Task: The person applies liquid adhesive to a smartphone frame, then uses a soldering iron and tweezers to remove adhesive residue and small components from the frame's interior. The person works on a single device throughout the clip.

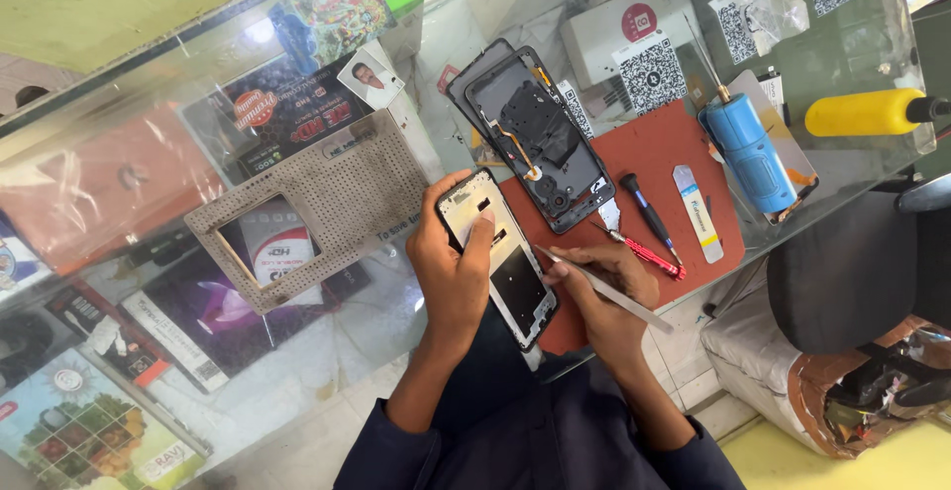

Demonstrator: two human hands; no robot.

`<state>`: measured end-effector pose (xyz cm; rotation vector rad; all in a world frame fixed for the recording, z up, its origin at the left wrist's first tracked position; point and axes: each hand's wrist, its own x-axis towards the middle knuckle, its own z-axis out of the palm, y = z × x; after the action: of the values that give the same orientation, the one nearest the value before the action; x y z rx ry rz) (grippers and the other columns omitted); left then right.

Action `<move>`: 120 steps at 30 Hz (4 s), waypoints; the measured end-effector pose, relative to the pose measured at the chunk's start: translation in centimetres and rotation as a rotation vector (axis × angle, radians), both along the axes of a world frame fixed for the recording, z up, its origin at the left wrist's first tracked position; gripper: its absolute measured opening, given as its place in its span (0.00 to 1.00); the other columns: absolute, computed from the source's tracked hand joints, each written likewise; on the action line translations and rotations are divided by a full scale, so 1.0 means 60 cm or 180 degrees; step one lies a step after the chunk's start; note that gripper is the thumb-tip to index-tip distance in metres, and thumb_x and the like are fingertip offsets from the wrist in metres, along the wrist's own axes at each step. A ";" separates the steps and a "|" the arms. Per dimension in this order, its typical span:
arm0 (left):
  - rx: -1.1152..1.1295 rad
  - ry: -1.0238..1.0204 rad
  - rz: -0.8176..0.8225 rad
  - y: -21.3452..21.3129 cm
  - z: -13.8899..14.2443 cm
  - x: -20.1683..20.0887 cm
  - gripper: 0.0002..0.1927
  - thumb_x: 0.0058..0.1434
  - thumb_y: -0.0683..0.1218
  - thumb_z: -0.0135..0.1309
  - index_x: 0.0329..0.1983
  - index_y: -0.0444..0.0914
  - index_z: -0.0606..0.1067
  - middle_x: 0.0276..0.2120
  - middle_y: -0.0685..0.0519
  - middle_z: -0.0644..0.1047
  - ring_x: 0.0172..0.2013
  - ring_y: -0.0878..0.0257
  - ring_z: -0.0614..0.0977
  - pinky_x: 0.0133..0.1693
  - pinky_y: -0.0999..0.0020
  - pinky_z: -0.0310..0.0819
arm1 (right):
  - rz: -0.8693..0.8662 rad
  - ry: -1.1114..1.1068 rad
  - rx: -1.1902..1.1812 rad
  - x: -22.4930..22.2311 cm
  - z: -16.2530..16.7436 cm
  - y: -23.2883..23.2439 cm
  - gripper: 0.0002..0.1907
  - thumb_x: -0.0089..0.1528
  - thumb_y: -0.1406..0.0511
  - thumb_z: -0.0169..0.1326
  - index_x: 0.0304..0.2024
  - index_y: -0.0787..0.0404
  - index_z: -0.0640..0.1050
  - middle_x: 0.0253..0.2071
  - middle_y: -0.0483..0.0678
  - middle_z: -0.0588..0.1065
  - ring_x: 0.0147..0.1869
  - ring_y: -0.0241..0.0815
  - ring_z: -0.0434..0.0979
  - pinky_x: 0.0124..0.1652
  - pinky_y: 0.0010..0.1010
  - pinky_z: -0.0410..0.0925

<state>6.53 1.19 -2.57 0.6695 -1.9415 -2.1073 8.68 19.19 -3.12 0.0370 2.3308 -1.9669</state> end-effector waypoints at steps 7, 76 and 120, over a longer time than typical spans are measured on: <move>0.0001 -0.0070 -0.0006 -0.002 0.001 0.000 0.17 0.62 0.36 0.53 0.56 0.32 0.73 0.37 0.49 0.81 0.34 0.66 0.83 0.38 0.69 0.81 | 0.0227 -0.0067 -0.0082 0.009 0.013 0.000 0.07 0.63 0.77 0.57 0.44 0.74 0.76 0.46 0.60 0.79 0.48 0.44 0.84 0.52 0.31 0.77; 0.0120 -0.0163 0.0043 -0.004 0.000 0.003 0.17 0.61 0.37 0.54 0.55 0.31 0.74 0.38 0.48 0.81 0.35 0.66 0.83 0.38 0.70 0.82 | 0.0136 0.0696 0.0981 -0.012 0.010 -0.046 0.06 0.61 0.76 0.61 0.32 0.71 0.75 0.34 0.54 0.81 0.32 0.35 0.81 0.32 0.23 0.73; 0.0049 -0.0102 0.0016 -0.003 0.000 0.007 0.17 0.62 0.37 0.54 0.55 0.31 0.74 0.41 0.47 0.82 0.38 0.64 0.83 0.41 0.69 0.80 | 0.0177 0.0496 0.0342 -0.028 -0.011 -0.044 0.08 0.63 0.77 0.59 0.30 0.71 0.73 0.33 0.55 0.79 0.30 0.35 0.81 0.29 0.22 0.74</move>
<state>6.93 0.98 -2.60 0.7146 -1.9399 -2.1234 6.99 16.53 -3.76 -0.1777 2.5020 -1.8803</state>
